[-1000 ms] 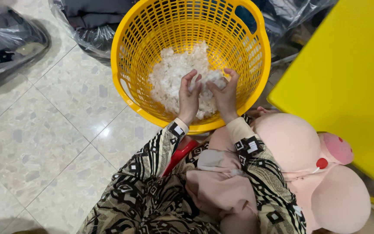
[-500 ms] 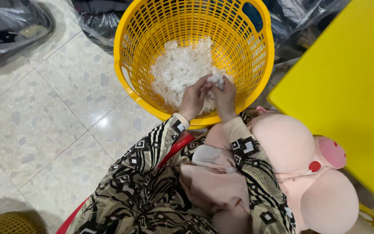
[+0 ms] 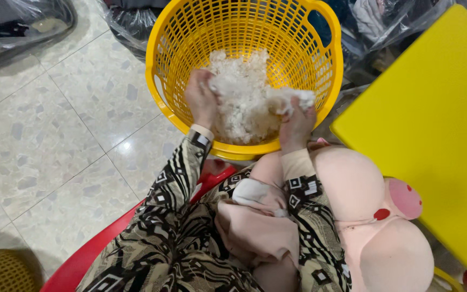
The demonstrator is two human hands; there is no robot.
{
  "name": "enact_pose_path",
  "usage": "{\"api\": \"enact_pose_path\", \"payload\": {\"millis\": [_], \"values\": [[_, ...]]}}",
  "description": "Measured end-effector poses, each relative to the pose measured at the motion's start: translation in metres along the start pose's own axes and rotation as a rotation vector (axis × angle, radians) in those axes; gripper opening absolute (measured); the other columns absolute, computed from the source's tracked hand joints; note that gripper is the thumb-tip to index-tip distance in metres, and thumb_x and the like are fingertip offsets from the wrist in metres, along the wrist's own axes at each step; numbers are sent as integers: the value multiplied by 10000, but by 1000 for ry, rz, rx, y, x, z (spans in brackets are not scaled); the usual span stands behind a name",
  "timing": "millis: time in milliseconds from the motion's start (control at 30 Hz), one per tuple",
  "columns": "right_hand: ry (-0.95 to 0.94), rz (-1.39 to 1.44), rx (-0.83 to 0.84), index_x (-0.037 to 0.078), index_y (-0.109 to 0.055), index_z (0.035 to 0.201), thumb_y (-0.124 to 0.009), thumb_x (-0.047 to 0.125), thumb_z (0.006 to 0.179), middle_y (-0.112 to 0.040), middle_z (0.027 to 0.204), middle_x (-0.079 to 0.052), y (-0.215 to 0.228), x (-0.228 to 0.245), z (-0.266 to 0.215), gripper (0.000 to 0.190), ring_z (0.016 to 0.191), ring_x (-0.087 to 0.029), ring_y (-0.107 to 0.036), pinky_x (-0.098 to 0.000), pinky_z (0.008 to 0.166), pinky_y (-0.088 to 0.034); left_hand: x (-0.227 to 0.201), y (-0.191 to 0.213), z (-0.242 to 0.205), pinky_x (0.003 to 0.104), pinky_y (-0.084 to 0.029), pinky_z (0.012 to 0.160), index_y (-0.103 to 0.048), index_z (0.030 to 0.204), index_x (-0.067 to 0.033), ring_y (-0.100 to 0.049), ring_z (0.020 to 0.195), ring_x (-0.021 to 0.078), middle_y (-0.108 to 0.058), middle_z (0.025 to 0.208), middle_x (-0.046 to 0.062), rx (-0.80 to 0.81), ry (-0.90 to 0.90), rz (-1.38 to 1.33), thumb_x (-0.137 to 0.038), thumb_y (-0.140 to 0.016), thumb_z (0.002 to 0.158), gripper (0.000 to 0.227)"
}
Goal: The person repeatedly takes handfuls of white polyester fiberfill from a yellow basket and stuffs them into the opening of a pink plush toy resting on their lap. The person uses both hands to push and pack the filling into the toy's body.
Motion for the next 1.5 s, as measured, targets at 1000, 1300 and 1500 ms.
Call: {"api": "enact_pose_path", "payload": {"millis": [1000, 1300, 1500], "values": [[262, -735, 440, 34, -497, 1513, -560, 368, 1114, -577, 1392, -84, -59, 33, -51, 524, 1216, -151, -558, -279, 1033, -468, 35, -62, -51, 262, -553, 893, -494, 1388, -80, -626, 1005, 90, -667, 1165, 39, 583, 231, -514, -48, -669, 1039, 392], [185, -852, 381, 5, -710, 1079, -701, 66, 1002, -588, 805, 43, -46, 24, -42, 99, 678, -35, -492, -201, 595, -398, 35, -65, -60, 223, -561, 786, -642, 1174, -40, -662, 905, 65, -718, 983, 21, 562, 185, -312, -15, -661, 989, 188], [366, -731, 233, 27, -694, 1035, -691, 96, 1047, -603, 822, 56, -35, 45, -38, 70, 697, -29, -497, -197, 620, -410, 64, -66, -46, 231, -536, 788, -702, 1127, -18, -658, 870, 87, -731, 970, 36, 499, 139, -250, 33, -680, 960, 176]]}}
Point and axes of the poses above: each hand's wrist, its own z-axis towards the middle knuckle, its own y-axis out of the back of the hand, x = y × z, the point moved 5 cm from there along z, towards the middle knuckle
